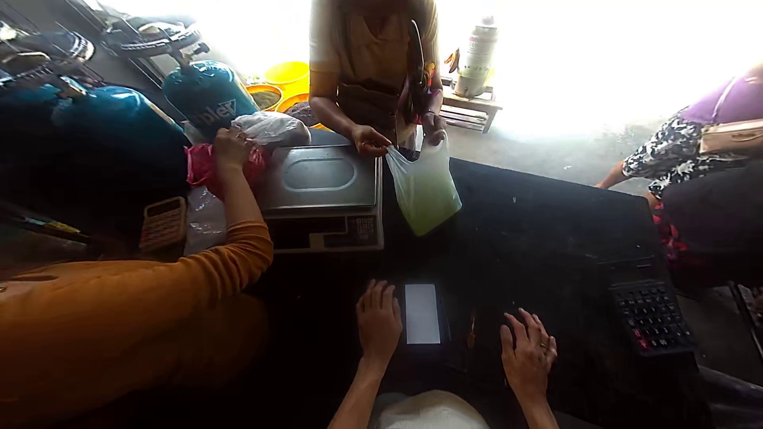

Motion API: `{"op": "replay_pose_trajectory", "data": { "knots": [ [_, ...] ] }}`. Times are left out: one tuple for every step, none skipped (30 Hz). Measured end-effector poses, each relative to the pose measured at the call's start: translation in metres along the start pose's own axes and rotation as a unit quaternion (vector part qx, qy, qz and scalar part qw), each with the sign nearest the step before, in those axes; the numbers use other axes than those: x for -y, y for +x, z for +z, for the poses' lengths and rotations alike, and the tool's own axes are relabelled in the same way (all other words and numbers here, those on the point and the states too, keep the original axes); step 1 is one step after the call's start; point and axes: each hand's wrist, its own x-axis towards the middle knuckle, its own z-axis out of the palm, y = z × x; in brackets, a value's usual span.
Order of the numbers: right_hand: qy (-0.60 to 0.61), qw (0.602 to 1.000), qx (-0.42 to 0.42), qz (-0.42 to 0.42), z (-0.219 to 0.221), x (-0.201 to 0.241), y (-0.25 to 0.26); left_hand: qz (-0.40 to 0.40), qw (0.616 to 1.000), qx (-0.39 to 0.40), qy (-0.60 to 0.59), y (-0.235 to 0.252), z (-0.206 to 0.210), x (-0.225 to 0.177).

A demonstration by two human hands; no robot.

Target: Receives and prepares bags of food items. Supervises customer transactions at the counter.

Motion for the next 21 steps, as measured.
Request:
{"op": "replay_pose_trajectory", "data": {
  "knots": [
    [0.003, 1.0, 0.001, 0.0, 0.0002, 0.0009, 0.0005, 0.0, 1.0, 0.0, 0.002, 0.0004, 0.0, 0.0009],
    [0.005, 1.0, 0.002, 0.0, 0.0005, 0.0013, -0.0002, 0.002, 1.0, 0.001, 0.002, -0.0001, -0.0006, 0.0017],
    [0.005, 1.0, 0.002, -0.001, 0.0004, 0.0012, -0.0006, 0.003, 1.0, 0.002, 0.001, -0.0004, -0.0013, 0.0018],
    [0.002, 1.0, 0.003, -0.001, -0.0007, 0.0011, -0.001, 0.004, 1.0, 0.006, -0.003, -0.001, -0.0018, 0.0012],
    [0.0, 1.0, 0.003, -0.002, -0.0021, 0.0012, -0.0008, 0.004, 1.0, 0.009, -0.006, -0.0012, -0.0021, 0.0003],
    [-0.001, 1.0, 0.002, -0.003, -0.0026, 0.0014, -0.0001, 0.004, 1.0, 0.011, -0.008, -0.0007, -0.0023, -0.0002],
    [-0.001, 1.0, 0.002, -0.002, -0.0029, 0.0018, 0.0, 0.004, 1.0, 0.013, -0.008, -0.0006, -0.0028, -0.0004],
    [0.0, 1.0, 0.002, -0.003, -0.0031, 0.0023, 0.0, 0.003, 1.0, 0.013, -0.006, -0.0006, -0.0032, -0.0005],
    [0.0, 1.0, 0.003, -0.004, -0.0033, 0.0026, -0.0003, 0.003, 1.0, 0.011, -0.005, -0.0009, -0.0034, -0.0005],
    [-0.001, 1.0, 0.002, -0.005, -0.0034, 0.0027, -0.0001, 0.003, 1.0, 0.009, -0.004, -0.0008, -0.0032, -0.0002],
    [-0.002, 1.0, 0.0, -0.005, -0.003, 0.0029, 0.0008, 0.004, 1.0, 0.01, -0.005, -0.0001, -0.0029, 0.0],
    [-0.002, 1.0, 0.001, -0.004, -0.003, 0.0031, 0.0012, 0.005, 1.0, 0.013, -0.006, 0.0003, -0.0031, 0.0001],
    [-0.001, 1.0, 0.006, -0.003, -0.0034, 0.0033, 0.0012, 0.006, 1.0, 0.014, -0.008, 0.0005, -0.0036, 0.0001],
    [-0.001, 1.0, 0.009, 0.0, -0.0038, 0.0035, 0.001, 0.008, 1.0, 0.014, -0.009, 0.0006, -0.004, -0.0001],
    [-0.003, 1.0, 0.009, 0.002, -0.004, 0.0035, 0.0011, 0.007, 1.0, 0.014, -0.008, 0.0007, -0.0041, -0.0007],
    [-0.005, 1.0, 0.007, 0.002, -0.0037, 0.0034, 0.0013, 0.004, 1.0, 0.015, -0.007, 0.0012, -0.0042, -0.0013],
    [-0.006, 1.0, 0.004, 0.001, -0.0029, 0.0036, 0.0014, 0.002, 1.0, 0.014, -0.006, 0.0016, -0.0039, -0.0016],
    [-0.007, 1.0, 0.002, 0.001, -0.0024, 0.0039, 0.0015, 0.0, 1.0, 0.012, -0.006, 0.0018, -0.0034, -0.0016],
    [-0.008, 1.0, 0.001, 0.001, -0.0022, 0.0043, 0.0017, -0.001, 1.0, 0.01, -0.005, 0.0016, -0.0029, -0.0015],
    [-0.007, 1.0, 0.003, 0.001, -0.0024, 0.0049, 0.0019, -0.002, 1.0, 0.009, -0.002, 0.0014, -0.0026, -0.0012],
    [-0.006, 1.0, 0.005, 0.001, -0.0025, 0.0055, 0.0018, 0.0, 1.0, 0.008, 0.0, 0.0012, -0.0026, -0.0006]
  ]
}}
